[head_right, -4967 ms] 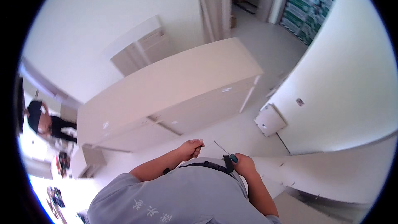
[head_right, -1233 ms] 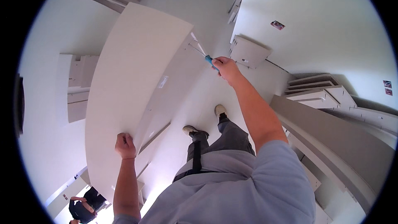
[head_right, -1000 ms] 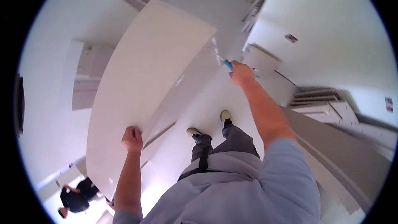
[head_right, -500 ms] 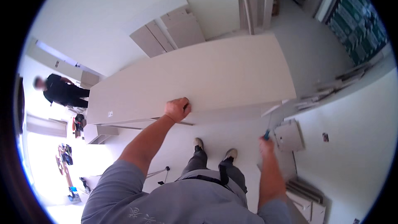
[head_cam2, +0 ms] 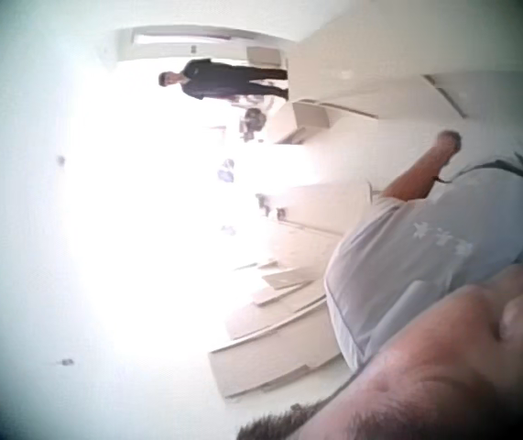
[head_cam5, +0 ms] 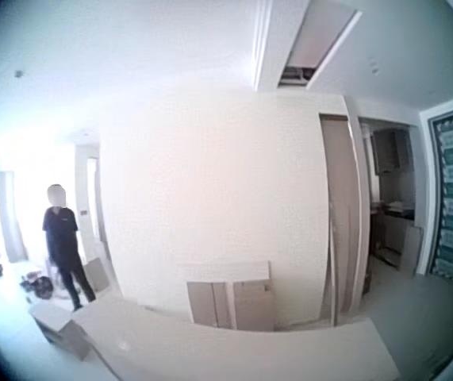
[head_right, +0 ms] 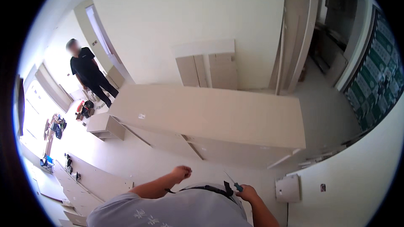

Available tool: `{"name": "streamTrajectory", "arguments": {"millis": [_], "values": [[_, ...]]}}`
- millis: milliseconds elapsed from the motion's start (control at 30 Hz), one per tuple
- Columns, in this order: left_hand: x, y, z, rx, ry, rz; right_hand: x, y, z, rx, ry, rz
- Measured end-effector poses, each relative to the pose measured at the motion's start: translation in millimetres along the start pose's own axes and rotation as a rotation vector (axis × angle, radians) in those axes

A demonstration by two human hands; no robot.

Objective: The person assembles a large white cabinet by hand and using a screwdriver, picking up fasteners from a table and screwing them into pre-drilled holes in the cabinet panels.

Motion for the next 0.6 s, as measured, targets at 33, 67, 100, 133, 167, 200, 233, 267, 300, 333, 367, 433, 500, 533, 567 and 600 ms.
{"name": "streamTrajectory", "arguments": {"millis": [33, 67, 100, 133, 167, 200, 233, 267, 300, 333, 367, 433, 500, 533, 567, 600], "values": [[-13.4, 16.8, 2.7, -0.009, 0.069, 0.009, -6.9, -2.7, 15.7, -0.007, 0.001, -0.007], [-22.5, 32.2, 1.3, -0.010, 0.048, 0.029, -16.3, 3.6, 36.7, -0.011, 0.004, -0.007], [-25.0, 47.7, -6.0, -0.025, 0.047, 0.047, -24.3, 7.2, 55.1, -0.009, 0.007, -0.012], [-25.6, 66.0, -18.1, -0.034, 0.056, 0.065, -21.8, 7.3, 69.1, -0.022, 0.048, -0.023], [-24.9, 79.8, -24.5, -0.052, 0.072, 0.082, -14.9, 5.8, 80.2, -0.046, 0.078, -0.023], [-28.8, 86.7, -31.5, -0.048, 0.060, 0.103, -5.9, 2.9, 93.7, -0.071, 0.107, -0.024], [-30.9, 89.6, -38.0, -0.041, 0.048, 0.130, -0.2, -0.2, 107.1, -0.093, 0.140, -0.031], [-33.5, 93.8, -39.2, -0.041, 0.043, 0.151, 6.3, -1.2, 125.4, -0.107, 0.165, 0.019], [-35.8, 97.5, -42.1, -0.021, 0.022, 0.163, 9.8, 1.2, 144.5, -0.156, 0.196, 0.033], [-37.2, 100.6, -43.6, 0.004, 0.007, 0.171, 11.4, 3.7, 161.6, -0.193, 0.245, 0.057], [-42.9, 103.2, -46.3, 0.028, -0.010, 0.173, 16.2, 3.8, 176.8, -0.234, 0.291, 0.083], [-44.0, 107.5, -49.2, 0.055, -0.109, 0.173, 27.8, -1.7, 185.1, -0.276, 0.354, 0.108], [-58.4, 106.8, -38.6, 0.087, -0.074, 0.198, 31.8, 5.4, 223.1, -0.331, 0.282, 0.091], [-58.9, 105.1, -36.4, 0.112, -0.064, 0.240, 30.4, 5.8, 229.1, -0.326, 0.240, 0.065], [-60.5, 106.0, -31.0, 0.134, -0.051, 0.278, 33.1, 3.9, 231.9, -0.321, 0.197, 0.047], [-65.3, 102.2, -25.9, 0.139, -0.042, 0.295, 42.7, -3.6, 230.1, -0.310, 0.110, 0.078]]}}
Point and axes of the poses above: each hand's wrist, its own y-axis away from the middle knuckle, its own x-axis out of the palm, z = x × y, the point moved 4 cm from there along -y, towards the middle knuckle, and after that the axes turned 1 degree about x, right-handed, at the moved point
